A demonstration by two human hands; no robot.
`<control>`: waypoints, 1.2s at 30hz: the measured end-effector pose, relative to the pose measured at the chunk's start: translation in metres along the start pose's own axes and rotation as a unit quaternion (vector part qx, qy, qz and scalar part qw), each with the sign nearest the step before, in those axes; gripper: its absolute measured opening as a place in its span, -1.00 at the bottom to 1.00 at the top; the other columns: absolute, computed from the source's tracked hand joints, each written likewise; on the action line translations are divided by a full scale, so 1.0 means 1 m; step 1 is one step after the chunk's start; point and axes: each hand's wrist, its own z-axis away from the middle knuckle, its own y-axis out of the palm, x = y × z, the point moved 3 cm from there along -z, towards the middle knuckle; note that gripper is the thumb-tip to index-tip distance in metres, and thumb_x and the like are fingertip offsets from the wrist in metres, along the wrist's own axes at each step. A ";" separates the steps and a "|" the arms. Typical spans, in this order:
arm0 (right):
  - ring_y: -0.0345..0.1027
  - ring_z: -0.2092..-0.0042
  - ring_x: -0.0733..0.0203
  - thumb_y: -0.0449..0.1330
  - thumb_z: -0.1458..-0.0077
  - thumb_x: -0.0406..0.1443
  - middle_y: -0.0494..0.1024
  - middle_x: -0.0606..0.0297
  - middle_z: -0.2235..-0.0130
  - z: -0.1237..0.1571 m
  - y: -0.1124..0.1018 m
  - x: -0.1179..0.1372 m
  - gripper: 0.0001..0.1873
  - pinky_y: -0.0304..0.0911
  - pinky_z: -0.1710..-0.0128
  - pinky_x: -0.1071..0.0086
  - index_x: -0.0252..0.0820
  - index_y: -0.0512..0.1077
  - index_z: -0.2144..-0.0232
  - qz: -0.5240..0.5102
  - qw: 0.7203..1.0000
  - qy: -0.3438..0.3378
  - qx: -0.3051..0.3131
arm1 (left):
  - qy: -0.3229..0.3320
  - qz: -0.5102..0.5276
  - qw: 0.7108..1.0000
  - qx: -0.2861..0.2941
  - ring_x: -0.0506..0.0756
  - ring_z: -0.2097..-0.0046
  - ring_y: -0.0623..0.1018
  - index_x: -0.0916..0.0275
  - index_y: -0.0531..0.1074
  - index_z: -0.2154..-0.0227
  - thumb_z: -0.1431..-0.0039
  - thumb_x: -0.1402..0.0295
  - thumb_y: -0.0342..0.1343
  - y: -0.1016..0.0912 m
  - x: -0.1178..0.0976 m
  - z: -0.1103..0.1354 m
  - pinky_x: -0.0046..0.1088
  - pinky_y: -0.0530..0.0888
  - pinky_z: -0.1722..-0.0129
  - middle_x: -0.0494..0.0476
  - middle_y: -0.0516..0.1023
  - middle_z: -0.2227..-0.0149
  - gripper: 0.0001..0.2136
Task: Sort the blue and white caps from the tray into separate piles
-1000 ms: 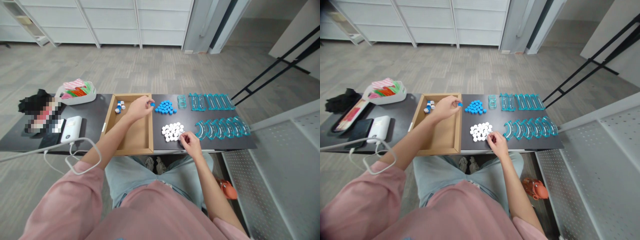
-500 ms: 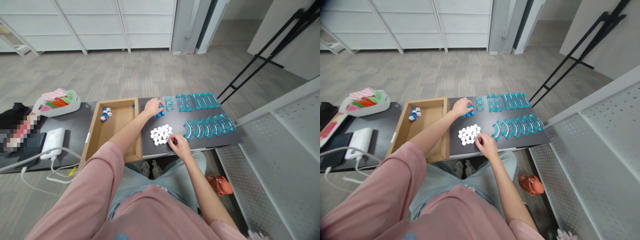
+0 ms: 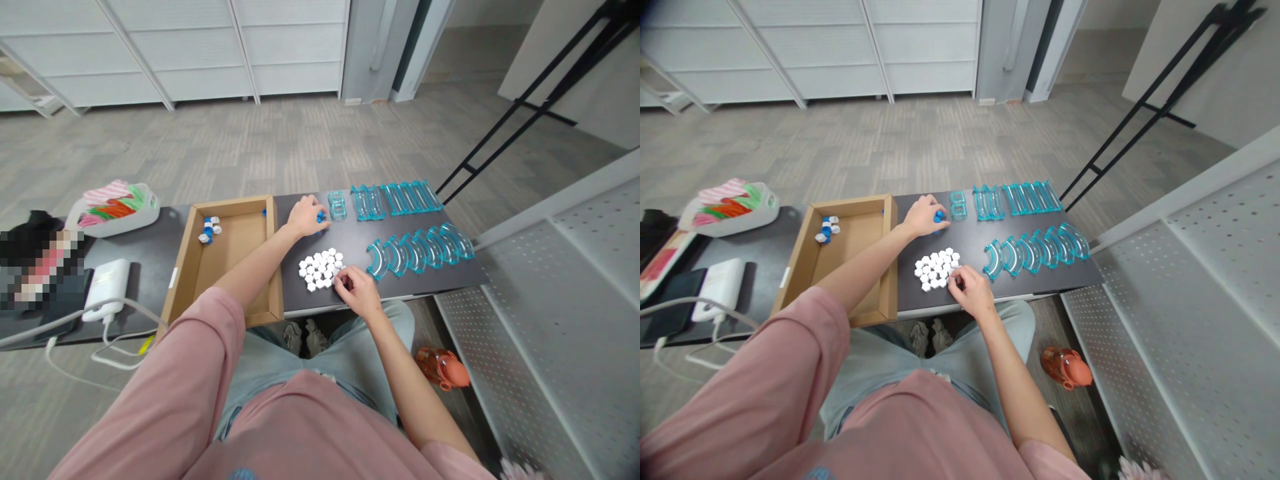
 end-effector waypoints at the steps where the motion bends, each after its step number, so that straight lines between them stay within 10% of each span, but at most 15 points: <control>1: 0.41 0.37 -0.04 0.26 -0.35 -0.19 0.56 0.22 0.37 0.000 0.000 0.001 -0.86 0.45 0.23 0.05 0.11 0.52 0.32 0.000 1.000 0.001 0.001 | -0.006 -0.002 1.000 0.000 0.42 -0.34 0.48 0.11 0.78 -0.11 -0.38 0.01 0.41 0.000 0.001 0.001 0.04 0.47 -0.42 0.36 0.55 -0.26 -0.61; 10: 0.38 0.40 -0.04 0.26 -0.35 -0.13 0.54 0.22 0.39 0.000 -0.004 0.004 -0.82 0.42 0.29 0.04 0.13 0.51 0.35 -0.003 1.000 -0.001 -0.011 | -0.016 0.052 0.997 -0.059 0.35 -0.30 0.51 0.11 0.73 -0.14 -0.46 0.06 0.31 -0.037 0.025 0.020 0.00 0.45 -0.44 0.31 0.57 -0.22 -0.64; 18: 0.34 0.43 -0.03 0.29 -0.33 -0.11 0.56 0.22 0.40 -0.001 -0.004 0.000 -0.82 0.37 0.32 0.02 0.13 0.52 0.36 0.007 1.000 -0.001 -0.017 | -0.215 -0.038 0.965 -0.147 0.47 -0.34 0.50 0.20 0.62 -0.24 -0.49 0.08 0.13 -0.110 0.156 0.129 0.19 0.43 -0.44 0.48 0.63 -0.21 -0.56; 24: 0.34 0.44 -0.05 0.33 -0.30 -0.08 0.55 0.22 0.42 -0.002 -0.008 0.002 -0.81 0.36 0.36 0.01 0.15 0.53 0.38 0.019 0.999 -0.002 -0.034 | -0.234 -0.154 0.958 -0.059 0.57 -0.38 0.49 0.24 0.58 -0.27 -0.48 0.23 0.02 -0.087 0.174 0.196 0.26 0.33 -0.42 0.60 0.63 -0.23 -0.56; 36: 0.35 0.47 -0.07 0.28 -0.32 -0.06 0.55 0.20 0.44 -0.003 -0.009 0.006 -0.78 0.33 0.38 0.00 0.14 0.52 0.40 0.048 0.998 -0.005 -0.048 | -0.200 -0.088 0.976 -0.005 0.47 -0.26 0.64 0.23 0.62 -0.14 -0.52 0.29 -0.02 -0.070 0.165 0.201 0.07 0.50 -0.32 0.55 0.65 -0.24 -0.64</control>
